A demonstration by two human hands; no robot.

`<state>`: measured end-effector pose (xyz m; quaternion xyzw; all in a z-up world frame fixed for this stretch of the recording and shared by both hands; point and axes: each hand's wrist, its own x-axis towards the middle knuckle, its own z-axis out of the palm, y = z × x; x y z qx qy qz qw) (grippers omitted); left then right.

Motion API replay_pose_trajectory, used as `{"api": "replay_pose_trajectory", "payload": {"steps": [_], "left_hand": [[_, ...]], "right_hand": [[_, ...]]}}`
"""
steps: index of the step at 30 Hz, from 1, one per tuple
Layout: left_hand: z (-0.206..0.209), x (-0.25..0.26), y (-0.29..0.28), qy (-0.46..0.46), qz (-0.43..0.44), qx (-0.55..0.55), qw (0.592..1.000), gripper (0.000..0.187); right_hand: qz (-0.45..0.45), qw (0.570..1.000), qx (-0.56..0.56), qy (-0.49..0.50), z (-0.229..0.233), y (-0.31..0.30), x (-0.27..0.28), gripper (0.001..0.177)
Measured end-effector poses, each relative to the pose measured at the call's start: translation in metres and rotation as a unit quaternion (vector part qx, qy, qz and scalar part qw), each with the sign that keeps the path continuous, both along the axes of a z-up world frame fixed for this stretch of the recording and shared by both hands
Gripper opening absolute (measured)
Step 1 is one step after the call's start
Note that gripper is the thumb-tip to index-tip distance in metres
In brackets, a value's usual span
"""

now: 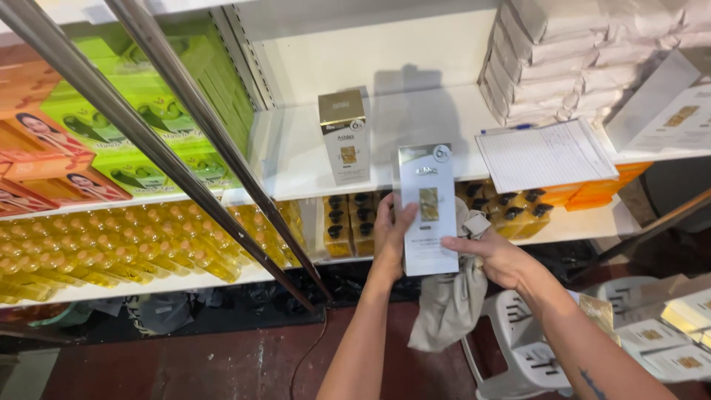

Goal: Cleaning and arranging beauty product boxes on a store shelf.

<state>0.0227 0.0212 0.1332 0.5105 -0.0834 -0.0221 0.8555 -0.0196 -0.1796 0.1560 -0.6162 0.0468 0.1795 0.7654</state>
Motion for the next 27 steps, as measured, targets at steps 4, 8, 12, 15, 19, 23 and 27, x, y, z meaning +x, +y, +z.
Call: {"api": "replay_pose_trajectory", "payload": {"steps": [4, 8, 12, 15, 19, 23, 27], "left_hand": [[-0.015, 0.038, 0.014, -0.062, 0.057, 0.153, 0.985, 0.088], [0.041, 0.038, 0.034, -0.104, 0.097, 0.371, 0.918, 0.077], [0.063, 0.044, 0.044, -0.134, 0.102, 0.358, 0.918, 0.070], [0.056, 0.054, 0.040, -0.169, 0.168, 0.385, 0.892, 0.061], [0.047, 0.069, 0.035, -0.227, 0.255, 0.444, 0.828, 0.054], [0.056, 0.075, 0.041, -0.121, 0.225, 0.532, 0.808, 0.050], [0.037, 0.086, 0.051, -0.169, 0.319, 0.491, 0.793, 0.059]], "right_hand": [[0.019, 0.998, 0.038, -0.039, 0.038, 0.015, 0.019, 0.072], [0.000, 0.995, 0.038, -0.096, 0.037, 0.022, 0.053, 0.080], [-0.018, 0.985, 0.010, -0.174, 0.024, 0.031, 0.087, 0.083], [-0.034, 0.975, -0.029, -0.219, 0.016, 0.036, 0.112, 0.088], [-0.024, 0.966, -0.066, -0.249, 0.000, 0.033, 0.149, 0.089], [-0.012, 0.967, -0.081, -0.240, -0.003, 0.042, 0.167, 0.087], [-0.015, 0.978, -0.079, -0.192, 0.000, 0.054, 0.174, 0.086]]}}
